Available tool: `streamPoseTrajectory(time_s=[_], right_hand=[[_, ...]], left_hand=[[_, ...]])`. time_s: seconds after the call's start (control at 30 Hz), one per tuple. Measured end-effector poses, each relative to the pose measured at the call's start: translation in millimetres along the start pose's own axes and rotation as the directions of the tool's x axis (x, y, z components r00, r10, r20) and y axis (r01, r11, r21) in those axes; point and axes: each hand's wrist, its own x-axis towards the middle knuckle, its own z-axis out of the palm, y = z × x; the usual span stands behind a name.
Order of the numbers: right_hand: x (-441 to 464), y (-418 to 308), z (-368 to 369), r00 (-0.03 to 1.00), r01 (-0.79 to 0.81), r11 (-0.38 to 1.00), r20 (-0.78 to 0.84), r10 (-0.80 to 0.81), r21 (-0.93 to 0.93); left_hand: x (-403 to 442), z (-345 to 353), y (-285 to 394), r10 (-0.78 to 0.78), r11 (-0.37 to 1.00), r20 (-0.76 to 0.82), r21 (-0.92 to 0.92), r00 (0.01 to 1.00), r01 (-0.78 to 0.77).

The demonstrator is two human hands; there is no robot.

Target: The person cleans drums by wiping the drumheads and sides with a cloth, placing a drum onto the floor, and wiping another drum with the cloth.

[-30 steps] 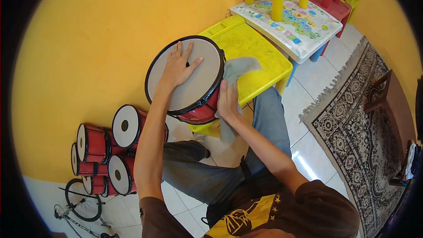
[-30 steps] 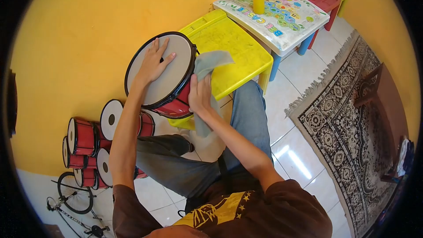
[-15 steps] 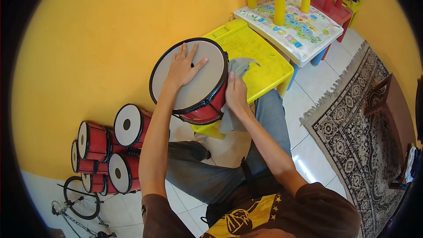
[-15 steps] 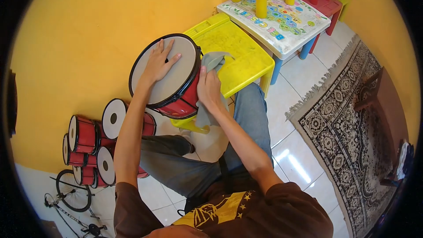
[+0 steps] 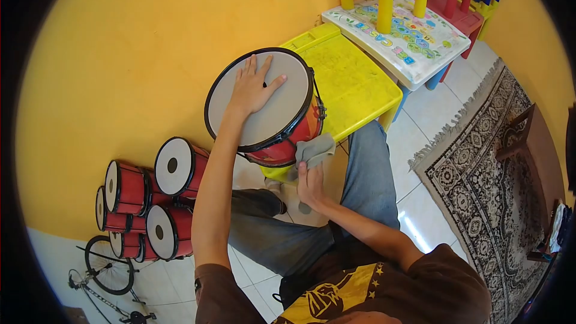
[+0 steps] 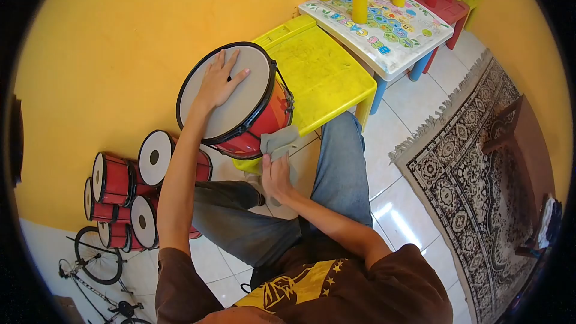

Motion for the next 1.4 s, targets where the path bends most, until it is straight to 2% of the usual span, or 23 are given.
streamPoseTrajectory(time_s=[0.1,0.2,0.3,0.4,0.5,0.57,0.63,0.7,0.77,0.83,0.87,0.9,0.97,1.07,1.17,1.2,1.27,1.3,1.37,1.4], right_hand=[[12,-21,0,0.999,-0.025,0.996,-0.023,0.027,0.081],[22,-25,-11,0.978,-0.155,0.972,0.165,0.126,0.177],[23,-12,-11,0.991,-0.043,0.995,0.130,0.030,0.093],[28,-6,-18,0.975,-0.215,0.972,0.073,0.208,0.093],[39,-5,-40,0.821,-0.570,0.811,0.039,0.570,0.132],[66,-3,-46,0.889,-0.325,0.842,-0.165,0.428,0.431],[112,-15,-52,0.788,-0.224,0.692,-0.290,0.543,0.687],[151,-23,-63,0.828,-0.178,0.616,-0.221,0.515,0.768],[182,0,-62,0.862,-0.354,0.504,0.066,0.503,0.788],[199,22,-37,0.931,-0.332,0.829,0.018,0.364,0.451],[201,34,-21,0.958,-0.283,0.928,0.019,0.287,0.243],[200,31,-11,0.986,-0.158,0.967,-0.025,0.167,0.201],[192,31,-19,0.977,-0.208,0.972,0.061,0.202,0.112],[190,21,-23,0.979,-0.184,0.982,0.097,0.180,0.036],[161,10,-29,0.990,-0.115,0.993,0.091,0.110,0.042],[148,9,-27,0.998,-0.041,0.997,0.042,0.038,0.061],[126,-6,-29,0.992,-0.117,0.991,0.048,0.115,0.058],[116,-14,-29,0.987,-0.158,0.986,0.049,0.155,0.059],[100,-22,-28,0.996,-0.084,0.994,-0.022,0.085,0.063],[95,-25,-28,0.997,-0.044,0.997,-0.058,0.047,0.061]], left_hand=[[0,1,-3,0.004,1.000,-0.008,0.006,1.000,-0.004],[-1,2,-1,0.004,1.000,-0.008,-0.003,1.000,-0.004],[-2,0,-1,0.004,1.000,-0.008,-0.014,1.000,-0.004],[-1,-1,-1,0.013,1.000,-0.009,-0.015,1.000,-0.013],[-1,-2,-1,0.018,1.000,-0.008,-0.015,1.000,-0.018],[-2,-1,-1,0.016,1.000,-0.008,-0.021,1.000,-0.016],[-2,-3,1,0.014,1.000,-0.007,-0.023,1.000,-0.014],[-4,-4,0,0.008,1.000,-0.004,-0.023,1.000,-0.008],[-3,-4,1,0.009,1.000,-0.003,-0.028,1.000,-0.009],[-2,-1,-2,0.014,1.000,-0.009,-0.026,1.000,-0.014],[-2,0,-3,0.018,1.000,-0.012,-0.024,1.000,-0.018],[-1,-1,-1,0.025,1.000,-0.012,-0.017,1.000,-0.025],[-3,-3,-1,0.028,1.000,-0.012,-0.005,1.000,-0.028],[-2,-4,-2,0.055,0.998,-0.018,-0.021,0.998,-0.055],[-4,-12,-10,0.203,0.974,0.022,-0.112,0.979,-0.199],[-3,-16,-11,0.212,0.977,0.000,-0.023,0.977,-0.212],[-8,-24,-11,0.226,0.964,-0.027,0.151,0.974,-0.220],[-11,-23,-9,0.158,0.964,-0.038,0.221,0.987,-0.145],[-11,-21,2,0.034,0.934,-0.086,0.357,0.996,-0.002],[-9,-20,8,-0.057,0.946,-0.050,0.315,0.997,0.069]])
